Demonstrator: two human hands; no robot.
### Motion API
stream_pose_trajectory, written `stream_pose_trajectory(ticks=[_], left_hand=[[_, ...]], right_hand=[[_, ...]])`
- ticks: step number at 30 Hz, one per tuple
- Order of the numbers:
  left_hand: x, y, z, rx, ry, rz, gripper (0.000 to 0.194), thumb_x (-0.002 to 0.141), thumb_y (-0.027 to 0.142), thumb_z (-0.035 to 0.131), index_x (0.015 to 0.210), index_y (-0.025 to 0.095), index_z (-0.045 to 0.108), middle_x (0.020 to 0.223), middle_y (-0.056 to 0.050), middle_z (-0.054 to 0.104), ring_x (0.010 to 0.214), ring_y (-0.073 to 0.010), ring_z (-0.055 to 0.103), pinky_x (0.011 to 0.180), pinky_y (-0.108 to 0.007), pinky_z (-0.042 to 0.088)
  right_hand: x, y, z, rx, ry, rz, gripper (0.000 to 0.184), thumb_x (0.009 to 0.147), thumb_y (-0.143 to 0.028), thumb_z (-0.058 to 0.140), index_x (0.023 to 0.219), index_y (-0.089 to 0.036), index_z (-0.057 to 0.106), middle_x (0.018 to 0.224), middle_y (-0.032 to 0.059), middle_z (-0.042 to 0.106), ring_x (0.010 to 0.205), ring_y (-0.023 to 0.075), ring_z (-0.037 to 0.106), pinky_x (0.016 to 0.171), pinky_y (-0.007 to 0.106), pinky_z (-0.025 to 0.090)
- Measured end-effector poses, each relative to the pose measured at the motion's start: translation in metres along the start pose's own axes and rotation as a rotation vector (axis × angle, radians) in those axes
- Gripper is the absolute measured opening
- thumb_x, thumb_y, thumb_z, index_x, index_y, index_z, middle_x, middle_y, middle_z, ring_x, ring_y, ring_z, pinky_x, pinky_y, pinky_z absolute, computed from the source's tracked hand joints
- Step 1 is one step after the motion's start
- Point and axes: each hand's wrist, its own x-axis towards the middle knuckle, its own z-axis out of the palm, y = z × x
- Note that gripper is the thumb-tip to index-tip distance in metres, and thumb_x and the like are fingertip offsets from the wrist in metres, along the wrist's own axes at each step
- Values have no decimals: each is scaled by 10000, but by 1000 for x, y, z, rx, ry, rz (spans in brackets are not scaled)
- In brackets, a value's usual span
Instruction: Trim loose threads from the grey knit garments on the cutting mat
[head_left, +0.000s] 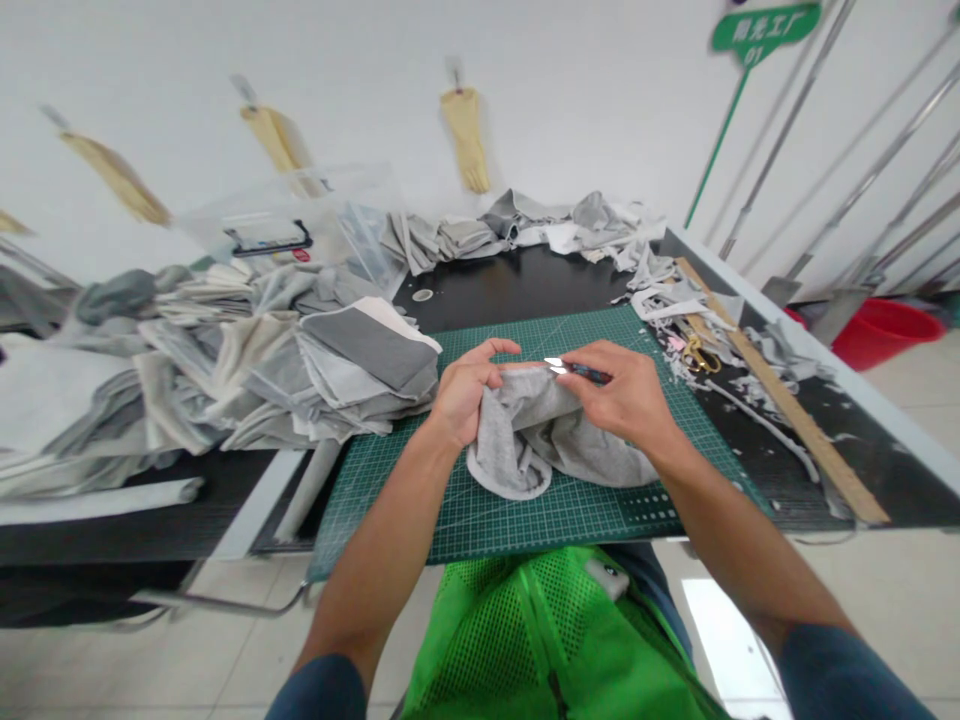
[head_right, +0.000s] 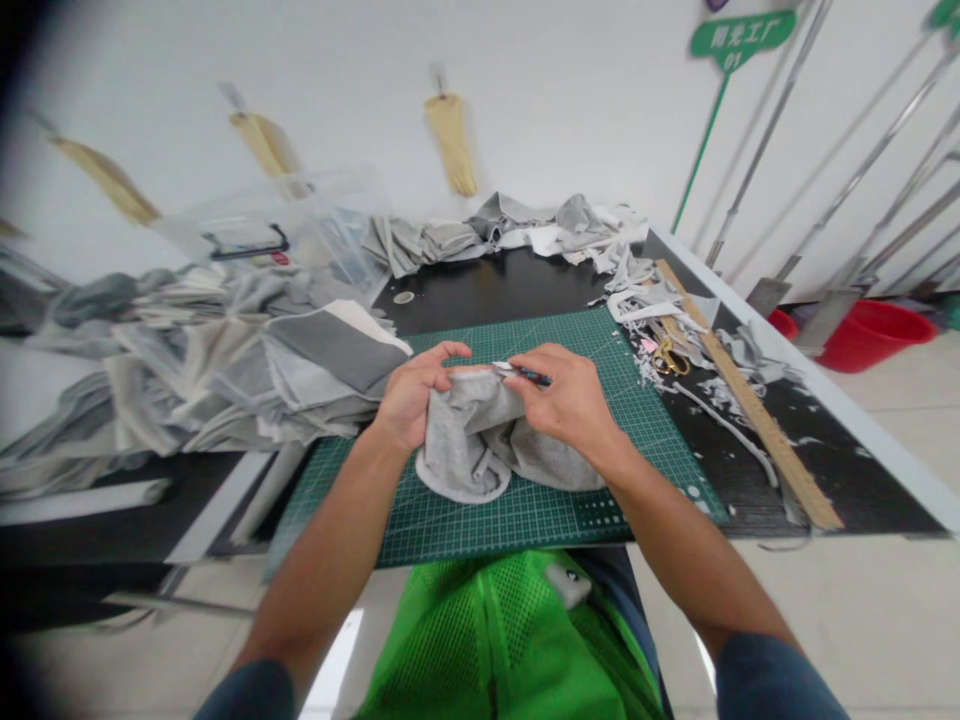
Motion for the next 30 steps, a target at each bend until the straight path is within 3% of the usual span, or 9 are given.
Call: stream_pose_trajectory(ticks=[7, 16, 23, 30], left_hand=[[-5, -3, 3, 71, 7, 79, 551, 486, 76, 575, 1013, 191, 689, 833, -56, 827, 615, -206, 711, 570, -269, 529], [-6, -3, 3, 66, -4, 79, 551, 493, 75, 585, 1017, 194, 707, 817, -50, 821, 647, -221, 737, 566, -260, 521], [-3, -5, 0, 57, -33, 57, 560, 503, 85, 586, 1041, 190, 699, 854, -62, 836, 691, -249, 764, 630, -315, 579], [-1, -4, -2, 24, -23, 48, 560, 502, 80, 590, 1040, 199, 689, 865, -50, 835, 723, -249, 782, 655, -316, 603]], right_hand=[[-1, -1, 4, -13, -14, -37, 141, 893, -277, 789, 1008, -233, 857, 992, 74, 843, 897, 249, 769, 820, 386, 618], [-3, 2, 7, -25, -11, -69, 144, 893, -262, 784, 1016, -256, 860, 1004, 70, 848, 927, 264, 779, 843, 414, 627], [-3, 2, 9, -37, 19, -77, 128, 902, -253, 769, 982, -267, 867, 973, 58, 846, 916, 264, 777, 866, 431, 630], [-1, 2, -1, -37, 26, -30, 142, 884, -251, 774, 991, -258, 867, 978, 57, 846, 896, 250, 776, 824, 396, 625]])
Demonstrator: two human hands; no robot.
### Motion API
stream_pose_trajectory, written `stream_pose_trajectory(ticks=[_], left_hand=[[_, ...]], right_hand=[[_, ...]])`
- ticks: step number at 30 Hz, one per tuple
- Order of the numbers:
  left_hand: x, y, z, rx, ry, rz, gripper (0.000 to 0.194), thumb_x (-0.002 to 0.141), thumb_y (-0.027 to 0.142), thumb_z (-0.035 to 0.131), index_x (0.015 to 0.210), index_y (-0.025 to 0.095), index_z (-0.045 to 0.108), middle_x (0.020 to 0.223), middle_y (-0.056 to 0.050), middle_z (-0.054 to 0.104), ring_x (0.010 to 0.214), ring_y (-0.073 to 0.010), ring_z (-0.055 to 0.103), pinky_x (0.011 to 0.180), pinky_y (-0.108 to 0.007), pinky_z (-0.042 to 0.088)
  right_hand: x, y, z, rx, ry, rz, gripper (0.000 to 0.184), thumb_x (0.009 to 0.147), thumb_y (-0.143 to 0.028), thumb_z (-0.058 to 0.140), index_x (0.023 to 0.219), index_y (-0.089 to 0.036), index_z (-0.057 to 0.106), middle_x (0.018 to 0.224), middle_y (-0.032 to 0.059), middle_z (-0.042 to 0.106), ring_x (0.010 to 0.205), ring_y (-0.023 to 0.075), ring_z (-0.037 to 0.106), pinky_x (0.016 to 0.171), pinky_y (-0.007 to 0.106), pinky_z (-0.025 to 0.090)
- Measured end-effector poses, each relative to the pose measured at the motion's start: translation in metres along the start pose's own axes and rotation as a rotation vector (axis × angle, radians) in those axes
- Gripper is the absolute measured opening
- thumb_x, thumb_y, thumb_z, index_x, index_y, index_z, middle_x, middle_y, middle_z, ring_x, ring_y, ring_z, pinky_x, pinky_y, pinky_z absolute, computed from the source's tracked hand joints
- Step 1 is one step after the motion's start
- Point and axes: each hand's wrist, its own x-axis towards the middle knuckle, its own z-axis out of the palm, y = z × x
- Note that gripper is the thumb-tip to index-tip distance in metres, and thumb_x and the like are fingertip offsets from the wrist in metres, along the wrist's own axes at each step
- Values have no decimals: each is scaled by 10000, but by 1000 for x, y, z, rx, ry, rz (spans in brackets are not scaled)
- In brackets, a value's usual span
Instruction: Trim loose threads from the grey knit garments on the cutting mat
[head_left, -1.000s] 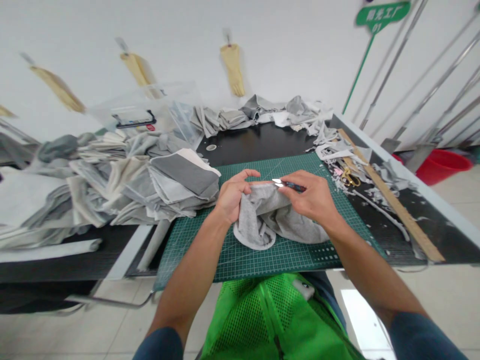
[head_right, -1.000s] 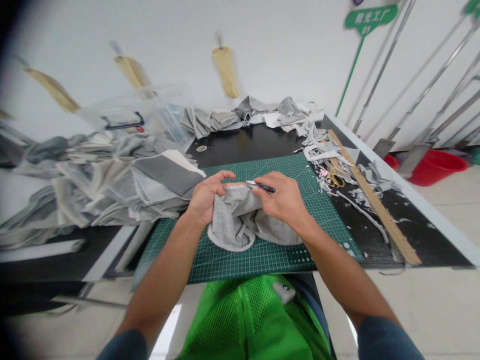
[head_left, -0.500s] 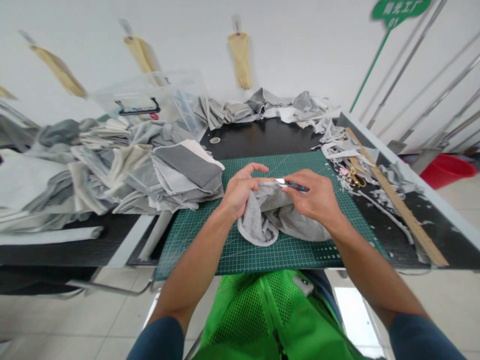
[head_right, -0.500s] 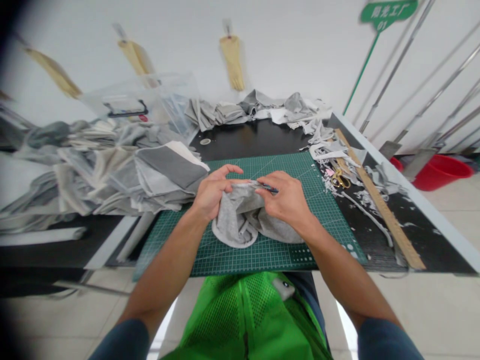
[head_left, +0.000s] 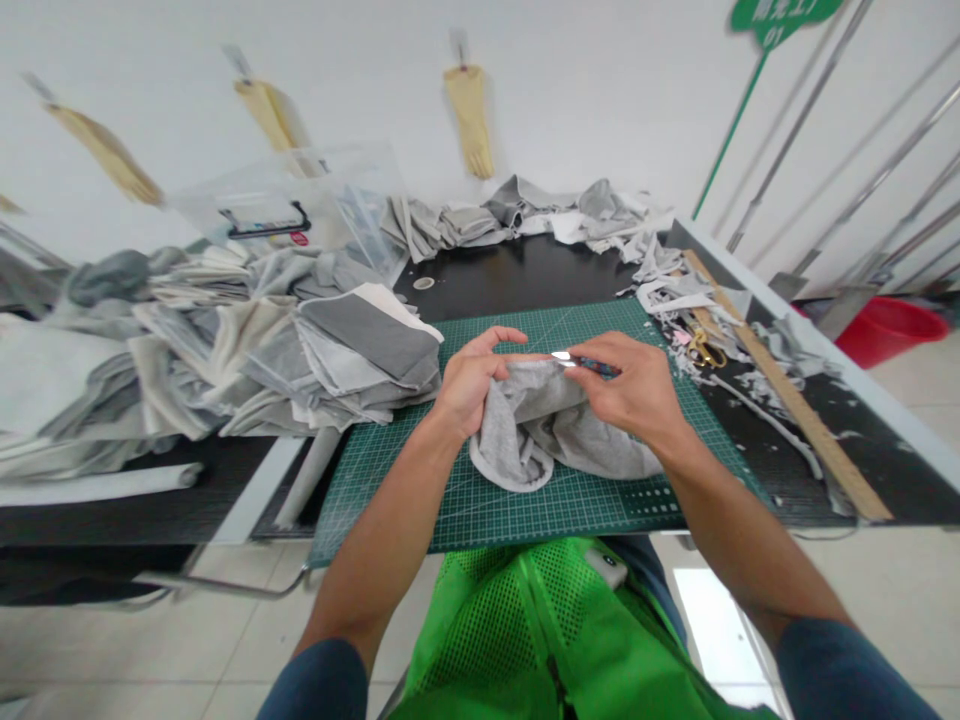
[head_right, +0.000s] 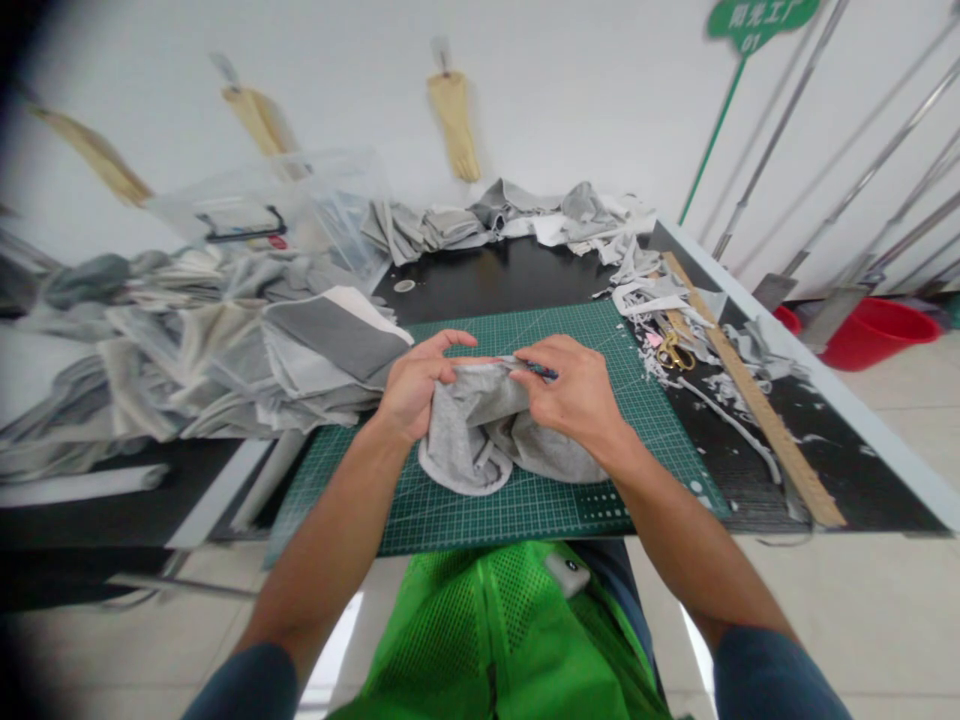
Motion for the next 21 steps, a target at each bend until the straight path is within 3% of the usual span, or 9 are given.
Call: stream_pose_trajectory(ticks=[4, 11, 21], left_hand=[[0, 1, -1, -28, 0, -19, 550, 506, 80, 583, 1032, 210, 676, 899, -47, 838, 796, -273, 808, 716, -357, 636], [0, 1, 0, 14, -1, -2, 544, 511, 91, 580, 1035, 209, 671, 899, -64, 840, 783, -291, 803, 682, -365, 624], [-3, -1, 4, 37, -32, 28, 545, 519, 86, 590, 1041, 218, 673, 900, -52, 846, 786, -278, 804, 704, -358, 621]], right_hand=[[1, 0, -6, -10, -35, 4, 133, 857, -246, 777, 958, -257, 863, 947, 51, 845, 882, 254, 776, 813, 393, 617], [-1, 0, -3, -41, -52, -26, 134, 852, -227, 760, 933, -256, 863, 939, 55, 843, 888, 269, 772, 824, 422, 613], [-1, -1, -1, -45, -53, -10, 128, 844, -236, 773, 930, -266, 863, 945, 52, 841, 892, 274, 770, 840, 429, 618]])
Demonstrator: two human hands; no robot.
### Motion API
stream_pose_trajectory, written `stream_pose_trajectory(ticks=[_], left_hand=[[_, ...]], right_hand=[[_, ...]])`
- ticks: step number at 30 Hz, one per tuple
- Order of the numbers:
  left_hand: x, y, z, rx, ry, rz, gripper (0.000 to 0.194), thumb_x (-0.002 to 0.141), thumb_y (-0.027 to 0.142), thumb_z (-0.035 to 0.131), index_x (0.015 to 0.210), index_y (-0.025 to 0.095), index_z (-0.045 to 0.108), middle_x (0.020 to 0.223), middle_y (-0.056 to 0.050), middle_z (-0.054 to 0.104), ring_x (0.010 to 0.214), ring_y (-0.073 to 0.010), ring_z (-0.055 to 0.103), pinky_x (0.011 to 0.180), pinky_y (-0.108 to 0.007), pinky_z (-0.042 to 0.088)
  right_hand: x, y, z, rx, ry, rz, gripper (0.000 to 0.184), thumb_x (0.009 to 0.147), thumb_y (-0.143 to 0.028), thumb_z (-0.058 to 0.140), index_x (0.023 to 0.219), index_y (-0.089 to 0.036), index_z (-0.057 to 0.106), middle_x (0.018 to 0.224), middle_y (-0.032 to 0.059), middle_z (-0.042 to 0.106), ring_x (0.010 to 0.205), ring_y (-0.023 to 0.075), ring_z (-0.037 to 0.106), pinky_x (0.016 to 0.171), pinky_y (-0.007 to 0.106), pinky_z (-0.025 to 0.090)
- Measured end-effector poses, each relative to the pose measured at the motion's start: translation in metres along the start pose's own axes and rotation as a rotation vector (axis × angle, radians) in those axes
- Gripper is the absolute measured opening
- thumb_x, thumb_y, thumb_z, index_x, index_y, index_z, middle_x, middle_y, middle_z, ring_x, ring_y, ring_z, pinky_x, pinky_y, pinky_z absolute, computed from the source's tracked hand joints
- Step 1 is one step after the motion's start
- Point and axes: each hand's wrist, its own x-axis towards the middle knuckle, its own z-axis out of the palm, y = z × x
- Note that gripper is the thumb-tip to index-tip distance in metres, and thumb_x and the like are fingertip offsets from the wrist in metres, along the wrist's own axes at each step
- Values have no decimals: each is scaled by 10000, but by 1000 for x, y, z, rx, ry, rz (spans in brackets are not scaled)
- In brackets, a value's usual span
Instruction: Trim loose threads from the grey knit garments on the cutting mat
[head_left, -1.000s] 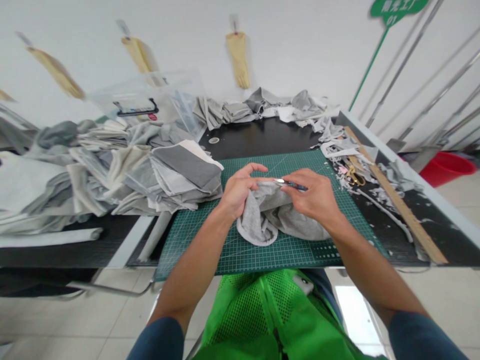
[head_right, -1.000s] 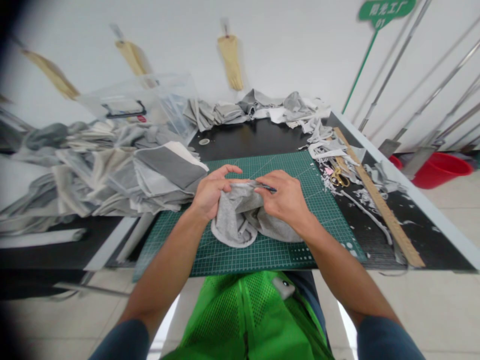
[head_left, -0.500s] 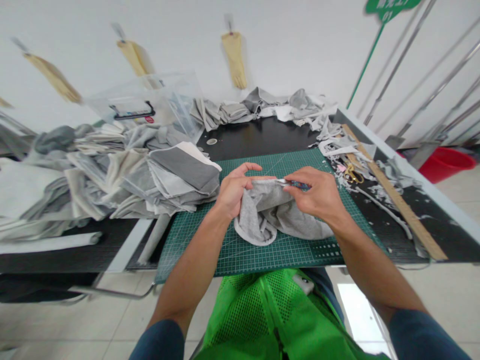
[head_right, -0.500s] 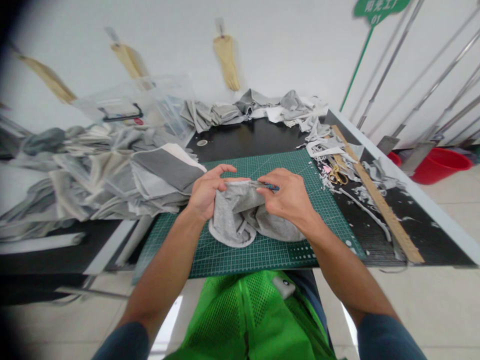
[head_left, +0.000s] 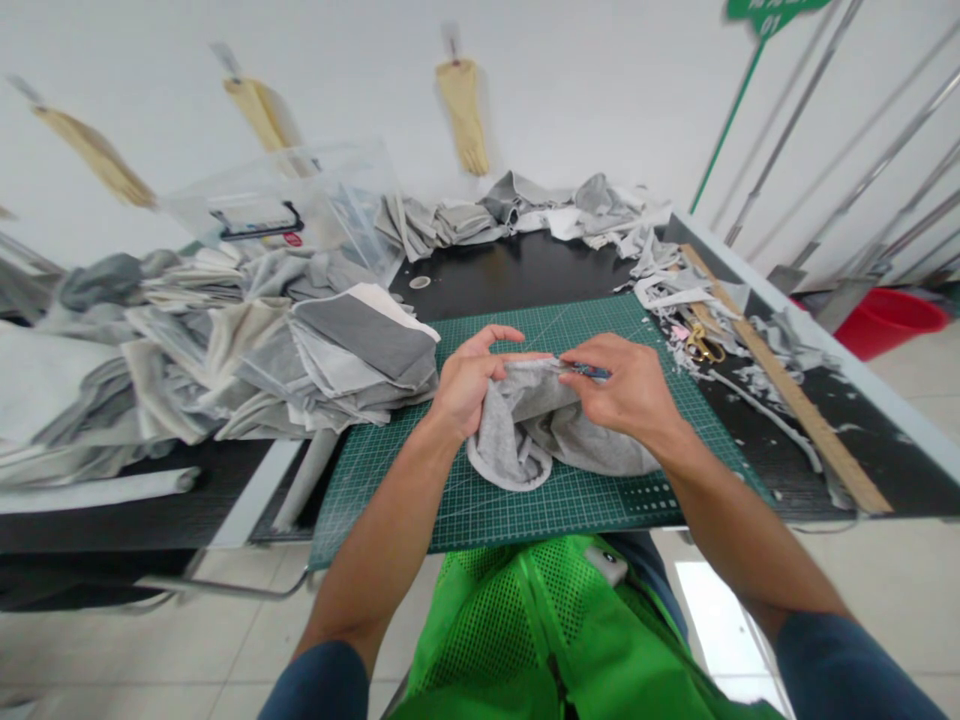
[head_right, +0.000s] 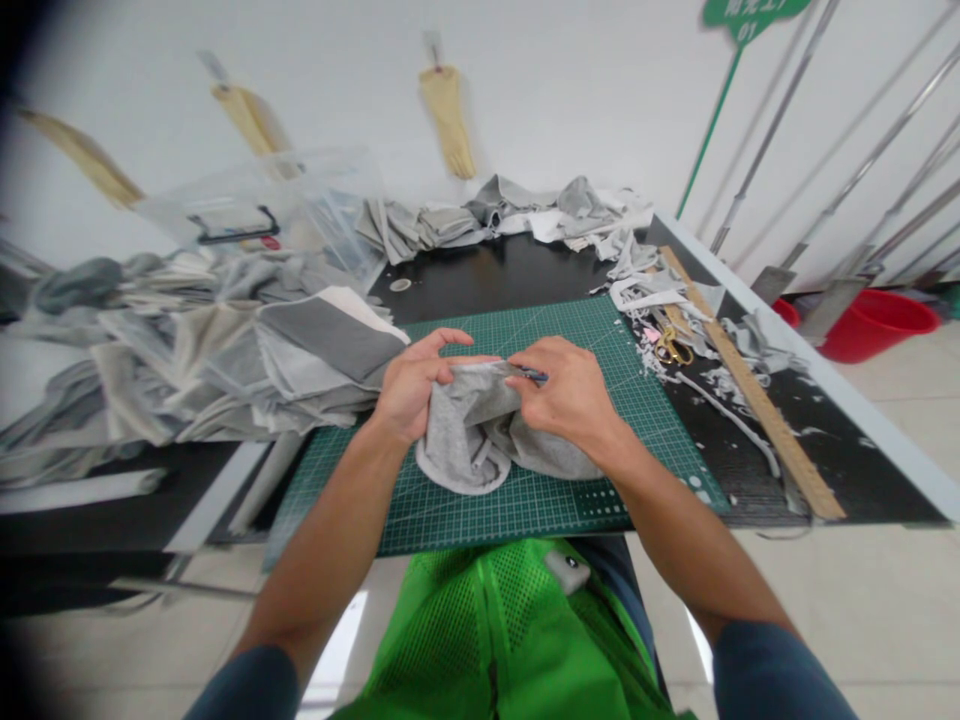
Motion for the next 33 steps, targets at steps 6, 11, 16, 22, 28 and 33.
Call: stream_pose_trajectory(ticks=[6, 11, 16, 22, 28, 33], left_hand=[[1, 1, -1, -18, 19, -6, 533, 516, 87, 581, 1026, 211, 670, 907, -55, 846, 777, -271, 800, 692, -347, 620], [1, -1, 0, 10, 18, 0, 552, 517, 95, 583, 1052, 211, 654, 905, -49, 848, 774, -264, 800, 700, -343, 618], [0, -2, 2, 18, 18, -5, 545, 517, 95, 574, 1044, 212, 650, 886, -46, 840, 783, -252, 799, 711, -332, 610], [0, 0, 3, 24, 17, -4, 552, 508, 96, 568, 1041, 209, 654, 847, -39, 831, 762, -241, 791, 700, -317, 598], [-1, -1, 4, 20, 21, -13, 555, 510, 94, 575, 1047, 204, 664, 839, -34, 827, 735, -234, 781, 643, -286, 564], [-1, -2, 5, 23, 13, -23, 558, 506, 93, 576, 1046, 202, 669, 835, -35, 826, 741, -234, 784, 650, -281, 561]], right_hand=[[0, 0, -2, -8, 8, 22, 154, 827, -219, 774, 944, -252, 869, 960, 70, 836, 903, 287, 761, 839, 432, 605], [0, 0, 0, -14, -8, 15, 135, 839, -227, 773, 934, -249, 866, 962, 67, 839, 914, 278, 764, 862, 423, 601], [0, -1, 1, -6, 1, -6, 124, 853, -237, 773, 936, -249, 864, 960, 61, 843, 909, 278, 776, 839, 422, 605], [0, -1, 2, 5, 10, 8, 131, 851, -243, 769, 941, -251, 864, 955, 64, 843, 911, 285, 779, 849, 435, 608], [0, -2, 3, 2, -9, 33, 172, 847, -245, 778, 996, -248, 865, 984, 76, 838, 929, 290, 768, 867, 443, 603], [0, -2, 4, 5, -7, 14, 163, 863, -242, 775, 1000, -252, 863, 971, 72, 833, 920, 286, 762, 854, 438, 600]])
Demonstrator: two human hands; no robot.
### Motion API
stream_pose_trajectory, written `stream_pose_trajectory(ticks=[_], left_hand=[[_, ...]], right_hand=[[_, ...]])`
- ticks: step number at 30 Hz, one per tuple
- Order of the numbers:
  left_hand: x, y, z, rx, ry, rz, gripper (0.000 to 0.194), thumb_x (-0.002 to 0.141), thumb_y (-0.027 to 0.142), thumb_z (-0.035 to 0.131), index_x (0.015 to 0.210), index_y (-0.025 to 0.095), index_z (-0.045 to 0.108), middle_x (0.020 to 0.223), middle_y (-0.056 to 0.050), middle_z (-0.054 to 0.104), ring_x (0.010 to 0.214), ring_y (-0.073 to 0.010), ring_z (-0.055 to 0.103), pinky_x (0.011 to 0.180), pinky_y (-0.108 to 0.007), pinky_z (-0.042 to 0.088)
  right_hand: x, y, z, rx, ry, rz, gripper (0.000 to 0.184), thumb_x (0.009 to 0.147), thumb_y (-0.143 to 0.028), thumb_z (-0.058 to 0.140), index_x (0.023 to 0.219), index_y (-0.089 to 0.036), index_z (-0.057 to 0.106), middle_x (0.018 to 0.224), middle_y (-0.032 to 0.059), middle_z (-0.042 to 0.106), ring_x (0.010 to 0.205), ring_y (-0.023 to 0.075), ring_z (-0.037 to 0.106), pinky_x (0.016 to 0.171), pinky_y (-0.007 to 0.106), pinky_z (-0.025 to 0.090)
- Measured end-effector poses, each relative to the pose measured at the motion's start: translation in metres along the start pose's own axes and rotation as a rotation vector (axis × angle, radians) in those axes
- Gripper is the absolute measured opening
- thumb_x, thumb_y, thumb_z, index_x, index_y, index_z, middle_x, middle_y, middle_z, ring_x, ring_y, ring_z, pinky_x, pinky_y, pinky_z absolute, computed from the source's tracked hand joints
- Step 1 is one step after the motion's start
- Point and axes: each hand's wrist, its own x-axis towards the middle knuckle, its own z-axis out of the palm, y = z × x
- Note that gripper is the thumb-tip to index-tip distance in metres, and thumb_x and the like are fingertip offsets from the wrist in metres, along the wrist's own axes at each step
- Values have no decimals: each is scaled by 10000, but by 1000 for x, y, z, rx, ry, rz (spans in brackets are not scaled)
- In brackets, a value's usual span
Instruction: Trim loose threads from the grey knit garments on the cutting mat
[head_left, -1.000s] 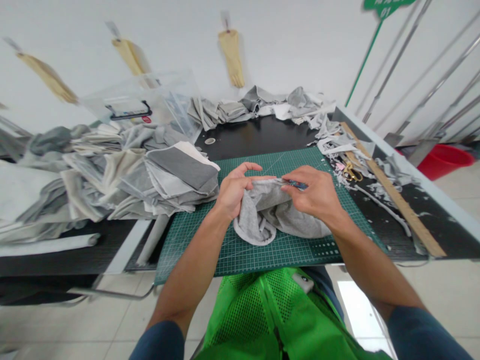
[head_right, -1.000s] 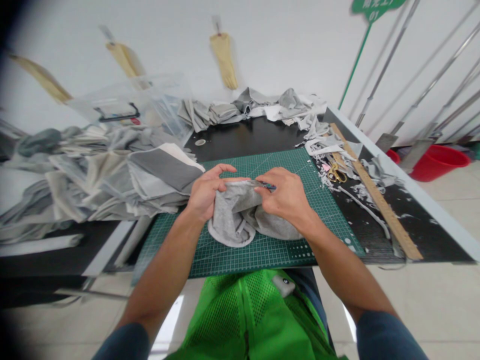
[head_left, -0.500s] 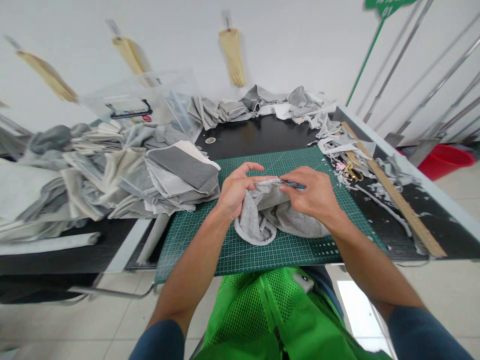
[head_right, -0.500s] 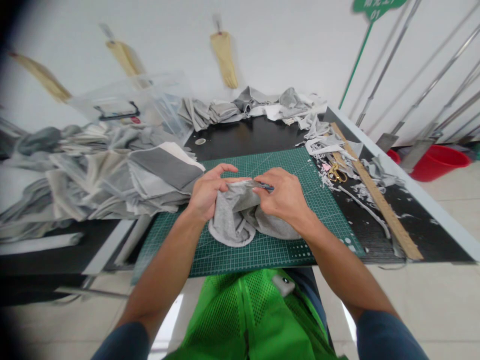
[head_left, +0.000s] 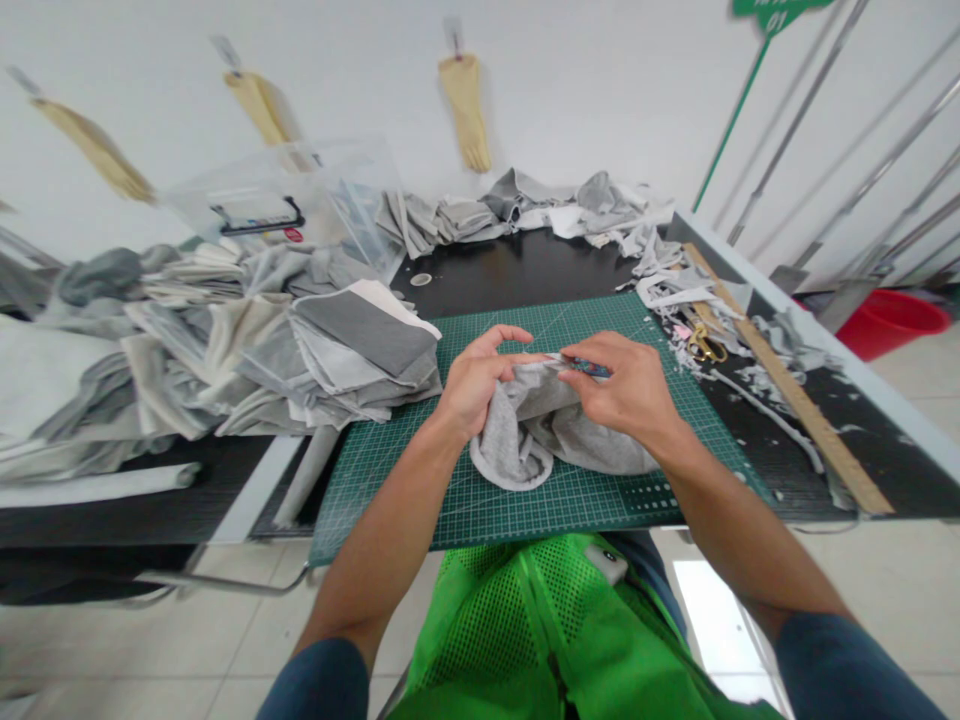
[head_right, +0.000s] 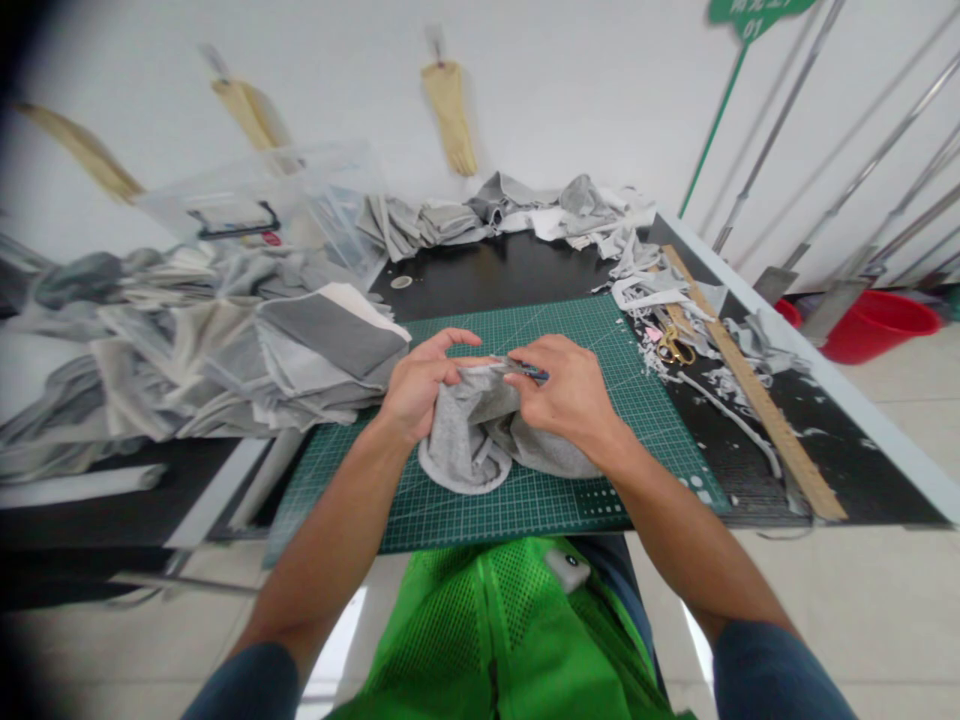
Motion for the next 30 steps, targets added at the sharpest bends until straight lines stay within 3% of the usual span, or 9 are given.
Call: stream_pose_trajectory(ticks=[13, 22, 30], left_hand=[[1, 0, -1, 8, 21, -21, 590, 491, 88, 578, 1064, 187, 681, 835, -56, 828, 686, -223, 759, 582, -261, 537], [2, -1, -5, -16, -7, -49, 592, 507, 93, 587, 1084, 190, 675, 879, -54, 835, 715, -230, 771, 625, -290, 577], [2, -2, -5, -7, 2, -33, 572, 520, 101, 601, 1078, 200, 677, 891, -55, 840, 716, -227, 764, 635, -297, 568]], right_hand=[[-1, 1, 1, -17, 19, -29, 133, 873, -215, 772, 962, -250, 866, 950, 60, 842, 900, 276, 771, 853, 429, 610], [0, 3, 2, -8, 44, -44, 122, 893, -235, 761, 942, -245, 873, 952, 60, 848, 900, 273, 777, 858, 432, 624], [0, -3, -1, 37, 62, 67, 116, 904, -273, 744, 973, -252, 835, 982, 64, 828, 909, 263, 754, 868, 426, 606]])
